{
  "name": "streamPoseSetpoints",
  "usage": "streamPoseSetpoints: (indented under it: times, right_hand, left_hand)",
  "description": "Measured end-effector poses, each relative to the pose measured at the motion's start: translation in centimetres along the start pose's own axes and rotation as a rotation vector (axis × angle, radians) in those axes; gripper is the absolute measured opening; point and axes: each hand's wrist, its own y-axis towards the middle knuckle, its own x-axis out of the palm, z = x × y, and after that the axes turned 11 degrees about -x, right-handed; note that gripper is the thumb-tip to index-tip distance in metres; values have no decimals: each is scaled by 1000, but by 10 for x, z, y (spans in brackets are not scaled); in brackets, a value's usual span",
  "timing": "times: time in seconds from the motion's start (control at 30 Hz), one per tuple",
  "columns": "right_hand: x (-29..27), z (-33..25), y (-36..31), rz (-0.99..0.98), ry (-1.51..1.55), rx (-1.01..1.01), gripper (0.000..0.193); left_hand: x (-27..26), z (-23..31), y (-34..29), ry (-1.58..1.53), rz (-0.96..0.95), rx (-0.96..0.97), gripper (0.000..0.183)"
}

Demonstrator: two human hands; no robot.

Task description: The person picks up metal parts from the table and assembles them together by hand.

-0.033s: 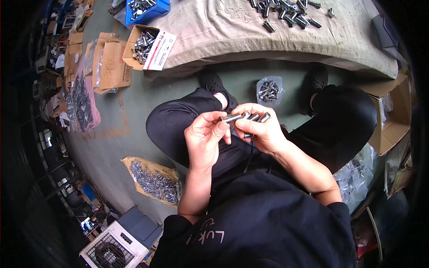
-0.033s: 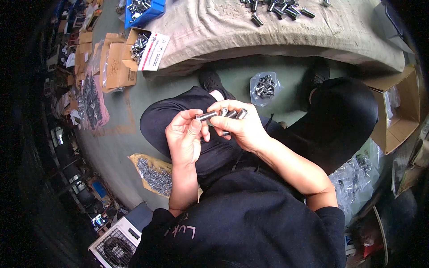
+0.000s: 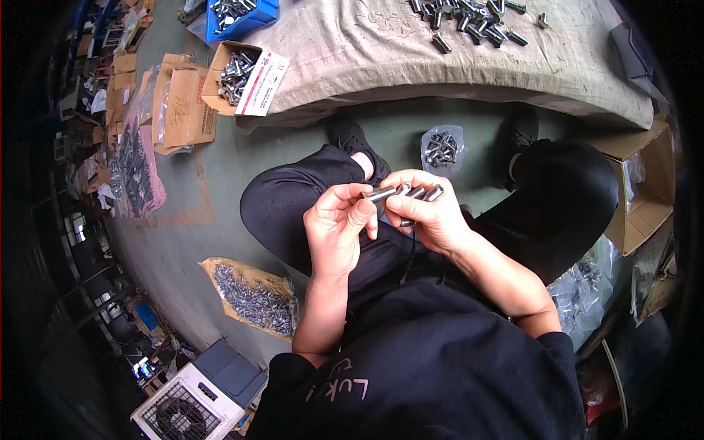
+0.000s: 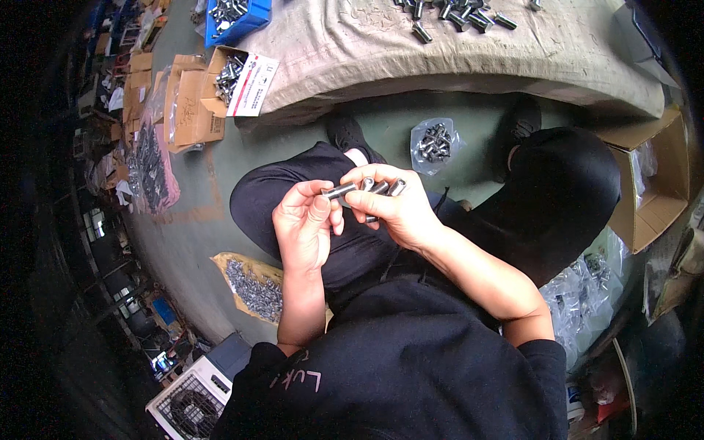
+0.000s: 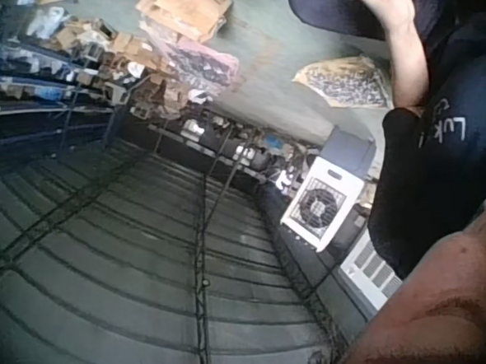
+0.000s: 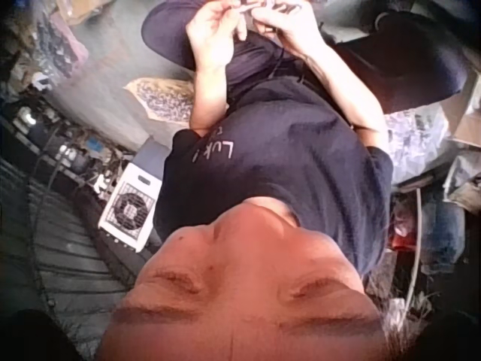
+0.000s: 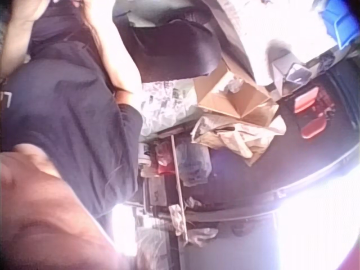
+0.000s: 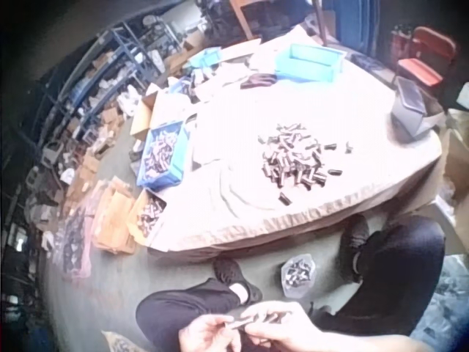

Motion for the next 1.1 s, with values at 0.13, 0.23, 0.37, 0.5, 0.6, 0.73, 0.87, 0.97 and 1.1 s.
streamPoseSetpoints:
  times: [0.13, 0.23, 0.37, 0.5, 0.6, 0.73, 0.87, 0.97, 1.1]
  right_hand:
    - [-1, 0, -1, 7, -22, -6, 20]
    - [2, -1, -1, 16, -39, -27, 20]
    - [-1, 1, 1, 34, -49, -14, 21]
    - [-1, 0, 1, 46, -45, -8, 23]
    - [-1, 1, 1, 45, -84, -29, 22]
    - [-2, -3, -1, 31, -224, -34, 22]
    - [-7, 10, 0, 56, -122, -2, 21]
    - [-27, 25, -1, 117, 180, 116, 19]
    - [-58, 31, -9, 410, 145, 189, 19]
  left_hand:
    - [2, 1, 0, -72, 31, -116, 19]
    - [4, 2, 0, -5, 38, -64, 19]
    - [4, -1, 0, 192, 47, 98, 22]
    - [3, -4, 1, 338, 2, 282, 25]
    - [6, -3, 0, 361, 4, 322, 24]
    - [4, -6, 1, 323, 91, 247, 18]
    - [4, -17, 7, 461, 81, 382, 11]
    - [-2, -36, 15, 691, 28, 468, 19]
    - [-6, -71, 36, 465, 55, 200, 25]
